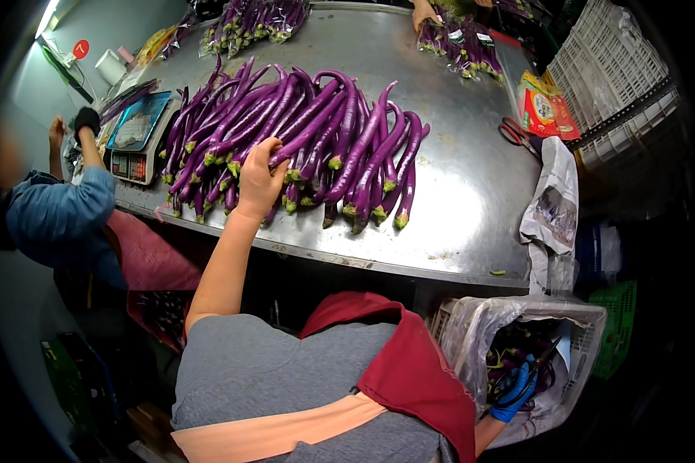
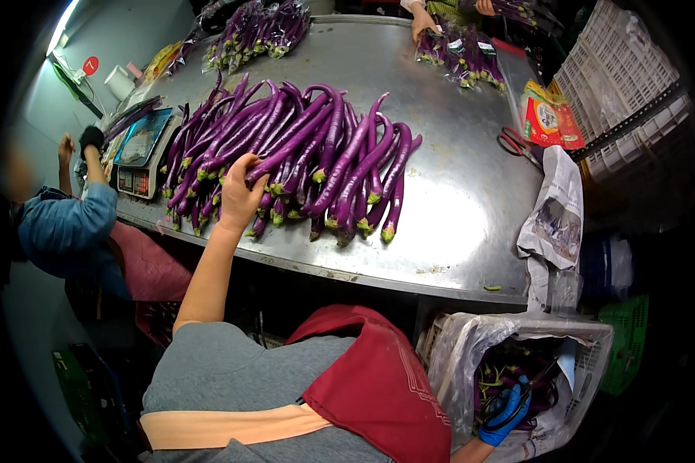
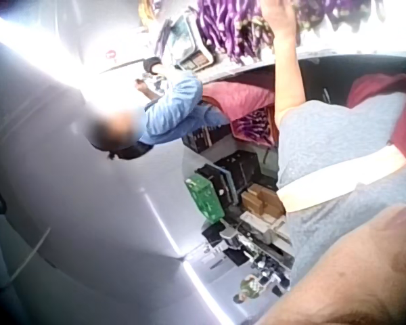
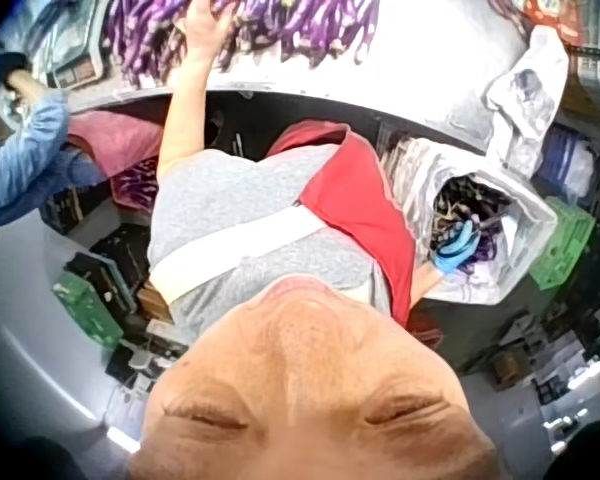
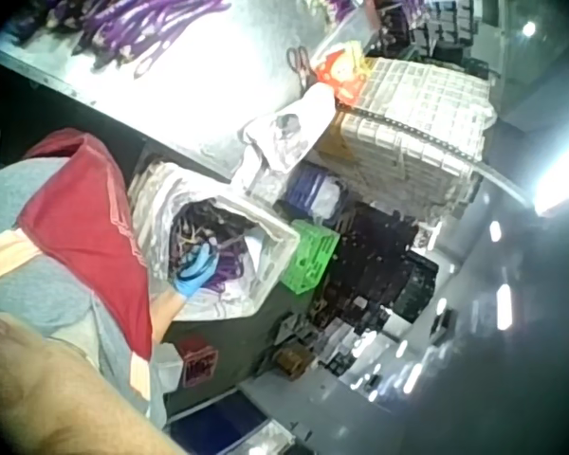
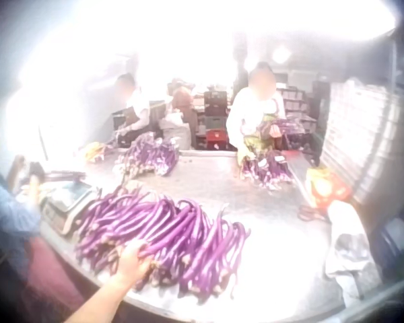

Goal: The person sorts purple eggplants by picking them from crates or a table, trimming their stems using scissors, and placing them into other crates.

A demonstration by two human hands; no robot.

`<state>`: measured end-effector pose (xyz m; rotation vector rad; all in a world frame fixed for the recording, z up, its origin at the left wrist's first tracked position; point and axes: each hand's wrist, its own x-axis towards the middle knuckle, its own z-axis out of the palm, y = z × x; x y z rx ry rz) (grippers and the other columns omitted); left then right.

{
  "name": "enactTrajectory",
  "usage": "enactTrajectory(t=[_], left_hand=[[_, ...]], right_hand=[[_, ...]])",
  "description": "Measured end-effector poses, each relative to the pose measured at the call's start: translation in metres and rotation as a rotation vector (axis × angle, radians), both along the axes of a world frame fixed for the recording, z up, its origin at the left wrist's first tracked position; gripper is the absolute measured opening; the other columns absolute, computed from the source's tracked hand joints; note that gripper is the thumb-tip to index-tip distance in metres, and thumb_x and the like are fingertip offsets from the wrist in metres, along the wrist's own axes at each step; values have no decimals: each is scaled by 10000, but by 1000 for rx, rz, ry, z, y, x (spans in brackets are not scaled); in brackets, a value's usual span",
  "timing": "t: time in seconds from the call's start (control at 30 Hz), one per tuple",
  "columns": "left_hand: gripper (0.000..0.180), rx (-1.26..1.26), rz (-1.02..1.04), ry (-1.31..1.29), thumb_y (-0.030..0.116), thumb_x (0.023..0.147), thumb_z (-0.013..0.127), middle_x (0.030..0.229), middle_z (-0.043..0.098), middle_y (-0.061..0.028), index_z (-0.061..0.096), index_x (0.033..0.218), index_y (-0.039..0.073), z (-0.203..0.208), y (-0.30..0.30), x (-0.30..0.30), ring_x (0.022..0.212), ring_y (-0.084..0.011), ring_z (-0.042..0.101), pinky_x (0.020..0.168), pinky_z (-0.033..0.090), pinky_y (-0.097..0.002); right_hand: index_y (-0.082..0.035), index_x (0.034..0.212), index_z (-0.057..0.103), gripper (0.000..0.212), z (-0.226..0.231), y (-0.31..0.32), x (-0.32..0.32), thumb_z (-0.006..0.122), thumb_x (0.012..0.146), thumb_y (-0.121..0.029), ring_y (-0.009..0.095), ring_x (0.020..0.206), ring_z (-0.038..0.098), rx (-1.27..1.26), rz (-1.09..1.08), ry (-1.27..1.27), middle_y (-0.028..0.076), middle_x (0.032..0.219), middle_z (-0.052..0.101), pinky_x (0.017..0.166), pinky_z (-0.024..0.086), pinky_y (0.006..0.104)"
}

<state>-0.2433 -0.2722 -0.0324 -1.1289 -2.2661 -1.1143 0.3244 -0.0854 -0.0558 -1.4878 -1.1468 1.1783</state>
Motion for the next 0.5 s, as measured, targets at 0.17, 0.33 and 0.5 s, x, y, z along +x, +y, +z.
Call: enactTrajectory(t=[0.17, 0.33, 0.5], left_hand=[[400, 165, -20, -171, -2, 737, 630, 953, 572, -102, 430, 1081, 43, -20, -5, 1, 888, -185, 561, 766, 439, -273], [372, 317, 28, -312, -4, 742, 623, 905, 554, -85, 442, 1065, 28, -29, -10, 1, 864, -144, 530, 775, 426, -254], [200, 76, 186, -127, 75, 725, 615, 869, 587, -133, 567, 901, -6, -24, 16, -11, 827, -263, 567, 742, 439, -321]], right_hand=[[-71, 1102, 523, 290, 13, -5, -9, 524, 827, -165, 8, 402, 323, -69, 24, 13, -72, 568, 450, 374, 239, 152], [-64, 1103, 519, 291, 15, -3, -15, 519, 828, -160, 7, 404, 318, -107, 38, 27, -70, 562, 441, 379, 236, 152], [-41, 1106, 515, 281, 12, -6, -11, 468, 844, -128, 21, 409, 308, -51, 39, 41, -66, 560, 398, 382, 235, 167]])
